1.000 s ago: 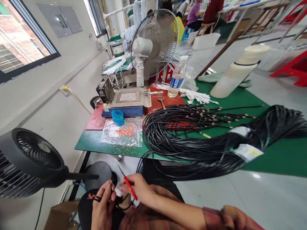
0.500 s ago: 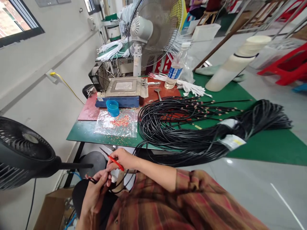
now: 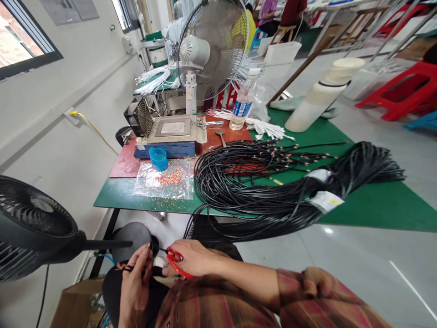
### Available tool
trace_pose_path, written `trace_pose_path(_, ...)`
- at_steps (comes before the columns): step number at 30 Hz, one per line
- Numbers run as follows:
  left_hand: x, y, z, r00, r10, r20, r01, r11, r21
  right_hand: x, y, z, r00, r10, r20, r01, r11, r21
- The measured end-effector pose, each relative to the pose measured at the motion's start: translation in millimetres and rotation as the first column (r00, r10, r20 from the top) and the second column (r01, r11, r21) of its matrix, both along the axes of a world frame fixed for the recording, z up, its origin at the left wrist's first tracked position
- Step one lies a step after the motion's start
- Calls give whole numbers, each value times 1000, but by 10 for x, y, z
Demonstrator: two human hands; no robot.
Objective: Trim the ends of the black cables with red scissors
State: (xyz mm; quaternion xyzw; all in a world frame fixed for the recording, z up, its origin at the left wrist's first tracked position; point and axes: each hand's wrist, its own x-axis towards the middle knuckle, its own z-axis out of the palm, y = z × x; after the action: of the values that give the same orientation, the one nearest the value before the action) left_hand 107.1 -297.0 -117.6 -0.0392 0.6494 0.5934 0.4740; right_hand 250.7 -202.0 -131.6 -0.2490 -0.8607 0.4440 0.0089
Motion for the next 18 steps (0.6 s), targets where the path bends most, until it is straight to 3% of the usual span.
trace_pose_path(6,31,-5,-19,995,-91,-45,94,994,51,-28,22,29,1000,13,27,-13,1000,5)
trace_pose_path(12,26,22,-44,990,-125,-68,127,992,20,-20,59,44,999,-27,34,30,994,-101)
trace_pose_path(18,-2,38,-112,976,-148,-157,149,989,-6,-29,45,-75,996,-89,11,90,996,-23)
